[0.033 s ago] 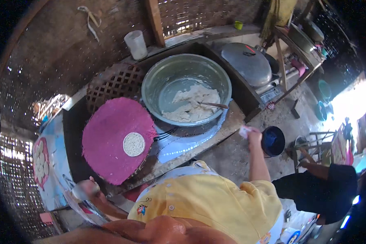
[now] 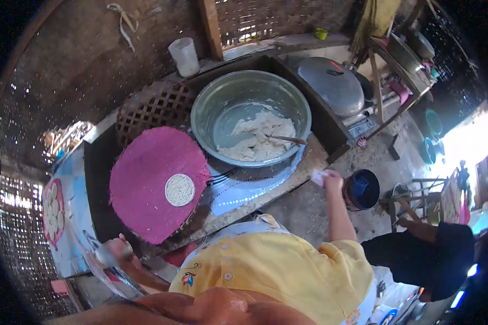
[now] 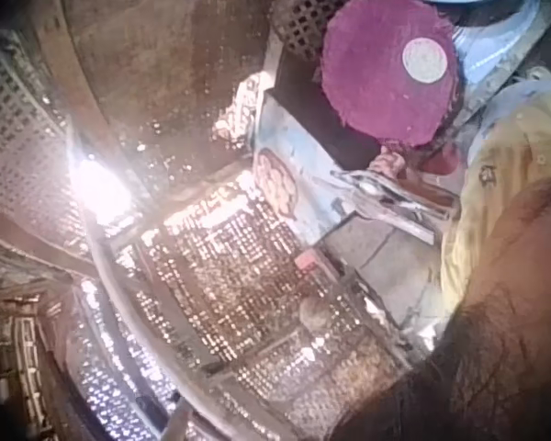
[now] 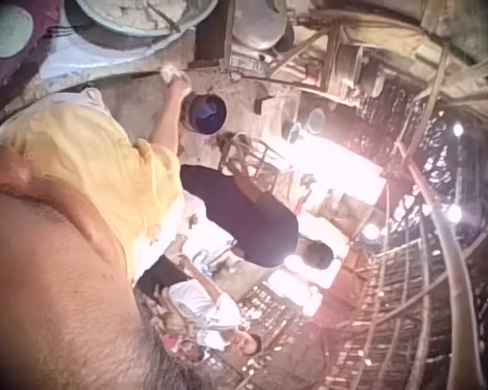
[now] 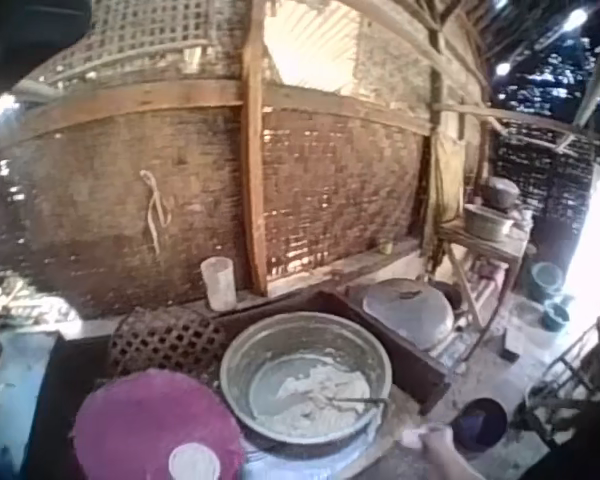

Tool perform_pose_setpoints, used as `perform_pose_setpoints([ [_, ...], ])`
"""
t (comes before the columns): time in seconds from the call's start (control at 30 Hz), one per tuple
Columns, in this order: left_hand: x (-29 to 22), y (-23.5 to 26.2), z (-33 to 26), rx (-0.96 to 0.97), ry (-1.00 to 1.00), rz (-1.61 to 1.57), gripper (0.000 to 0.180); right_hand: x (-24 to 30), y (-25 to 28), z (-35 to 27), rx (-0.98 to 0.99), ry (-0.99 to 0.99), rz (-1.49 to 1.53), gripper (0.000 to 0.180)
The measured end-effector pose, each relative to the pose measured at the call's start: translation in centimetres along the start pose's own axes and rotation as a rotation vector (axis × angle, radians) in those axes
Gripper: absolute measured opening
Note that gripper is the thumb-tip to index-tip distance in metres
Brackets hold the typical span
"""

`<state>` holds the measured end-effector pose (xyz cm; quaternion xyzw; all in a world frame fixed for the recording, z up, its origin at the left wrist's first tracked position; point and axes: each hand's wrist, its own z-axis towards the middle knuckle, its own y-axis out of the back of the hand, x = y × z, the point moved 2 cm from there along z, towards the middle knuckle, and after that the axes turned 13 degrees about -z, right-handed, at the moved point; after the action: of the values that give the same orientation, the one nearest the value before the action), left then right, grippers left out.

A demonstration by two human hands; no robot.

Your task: The person shapes dough into discs by placing a small amount of dough onto a platform using a tool, pressing it into a circular mold, and then placing the finished discs onto a drying rack.

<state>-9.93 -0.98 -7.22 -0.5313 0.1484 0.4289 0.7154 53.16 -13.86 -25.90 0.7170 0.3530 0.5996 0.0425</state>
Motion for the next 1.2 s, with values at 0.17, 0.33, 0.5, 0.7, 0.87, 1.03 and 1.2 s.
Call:
perform_pose_setpoints([
  [0.17,-2.8,0.3,-1.1,-0.11,-0.016,0.066,0.023,1.9,-10.8,-5.4,0.035,0.081,-0.267,0.017],
  [0.33,-2.4,4.8,-0.8,-0.14,-0.013,0.014,0.022,-1.5,-14.1,-5.3,0.174,0.261,-0.177,0.014],
  [0.5,-0.8,5.1,-1.4,-0.291,0.194,-0.015,0.032,8.2,-10.8,-14.3,0.511,0.391,-0.419,0.015],
  [0.7,2.8,-1.1,-2.8,-0.079,0.462,0.287,0.039,22.5,-13.1,-24.7,0.601,1.079,-0.424,0.011],
  [0.87,4.6,-0.8,-4.3,-0.011,0.398,-0.015,0.037,25.3,-17.5,-25.2,0.538,1.385,-0.456,0.012],
  [1.03,3.1,-0.6,-4.8,-0.436,0.575,-0.254,0.051,25.1,-19.9,-25.1,0.524,1.355,-0.643,0.018],
  [1.2,0.7,0.5,-4.4,-0.54,0.51,-0.249,0.045,26.0,-21.1,-25.6,0.524,1.355,-0.746,0.024],
])
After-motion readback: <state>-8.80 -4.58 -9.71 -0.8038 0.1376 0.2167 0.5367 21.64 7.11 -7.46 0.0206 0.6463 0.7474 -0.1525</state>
